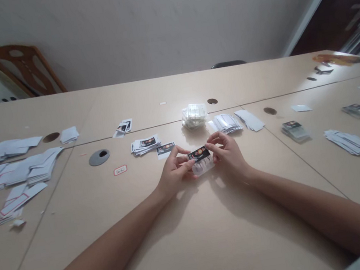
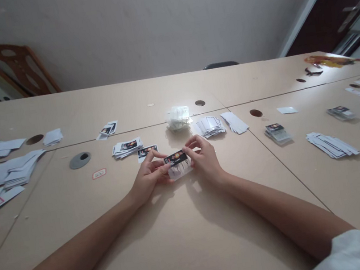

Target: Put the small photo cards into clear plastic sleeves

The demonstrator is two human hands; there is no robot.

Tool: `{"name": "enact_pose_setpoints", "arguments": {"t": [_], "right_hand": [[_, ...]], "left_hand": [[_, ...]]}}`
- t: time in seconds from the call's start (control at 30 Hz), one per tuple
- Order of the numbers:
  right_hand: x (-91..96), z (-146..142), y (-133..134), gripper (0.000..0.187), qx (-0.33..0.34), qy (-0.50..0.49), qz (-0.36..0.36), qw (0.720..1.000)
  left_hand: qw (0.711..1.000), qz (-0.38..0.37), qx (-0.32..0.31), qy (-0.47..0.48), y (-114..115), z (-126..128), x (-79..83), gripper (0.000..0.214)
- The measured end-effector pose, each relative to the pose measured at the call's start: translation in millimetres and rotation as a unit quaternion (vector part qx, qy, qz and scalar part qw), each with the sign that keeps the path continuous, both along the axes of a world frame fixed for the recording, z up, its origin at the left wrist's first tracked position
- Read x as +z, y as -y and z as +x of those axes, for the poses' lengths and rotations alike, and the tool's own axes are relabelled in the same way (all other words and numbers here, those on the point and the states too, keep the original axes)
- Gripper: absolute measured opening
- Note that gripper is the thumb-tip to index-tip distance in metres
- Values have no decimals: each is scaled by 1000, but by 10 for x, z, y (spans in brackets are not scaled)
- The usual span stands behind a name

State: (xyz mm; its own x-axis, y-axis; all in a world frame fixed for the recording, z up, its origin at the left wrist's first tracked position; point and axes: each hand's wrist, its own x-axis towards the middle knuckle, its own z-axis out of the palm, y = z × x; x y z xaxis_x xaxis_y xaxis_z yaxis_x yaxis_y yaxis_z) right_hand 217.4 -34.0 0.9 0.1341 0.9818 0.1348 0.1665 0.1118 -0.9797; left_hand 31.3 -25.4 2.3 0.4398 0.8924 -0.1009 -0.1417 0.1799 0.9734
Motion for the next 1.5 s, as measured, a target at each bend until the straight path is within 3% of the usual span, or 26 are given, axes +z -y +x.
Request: {"name": "enact_pose_setpoints", "arguments": {"t": [0.43, 0.63, 0.77, 0.87, 1.03, 1.13, 1.27, 1.5], "right_hand": [[-27, -33, 4, 25, 36, -5, 10, 999], [-192, -63, -124, 14, 17, -46, 59, 997], [-214, -102, -133, 15, -32, -9, 90, 995], [-192, -157, -44, 24, -47, 78, 128, 988], [-231, -220, 119, 71, -24, 192, 192, 962], [-271, -190, 152, 70, -47, 214, 220, 951], [-259, -115, 162, 65, -41, 195, 204, 958], [-253, -125, 172, 78, -49, 222, 227, 947]], "left_hand": [[999, 12, 40, 15, -60, -24, -42, 46], [998, 27, 49, 17, -99, -29, -90, 45], [997, 35, 57, 28, -135, -29, -127, 45], [996, 43, 66, 48, -147, -24, -133, 46], [995, 60, 44, 71, -128, -18, -105, 45], [996, 57, 9, 75, -103, -16, -79, 43], [995, 34, -32, 84, -70, -9, -54, 42], [992, 42, -71, 99, -86, -6, -83, 43]]}}
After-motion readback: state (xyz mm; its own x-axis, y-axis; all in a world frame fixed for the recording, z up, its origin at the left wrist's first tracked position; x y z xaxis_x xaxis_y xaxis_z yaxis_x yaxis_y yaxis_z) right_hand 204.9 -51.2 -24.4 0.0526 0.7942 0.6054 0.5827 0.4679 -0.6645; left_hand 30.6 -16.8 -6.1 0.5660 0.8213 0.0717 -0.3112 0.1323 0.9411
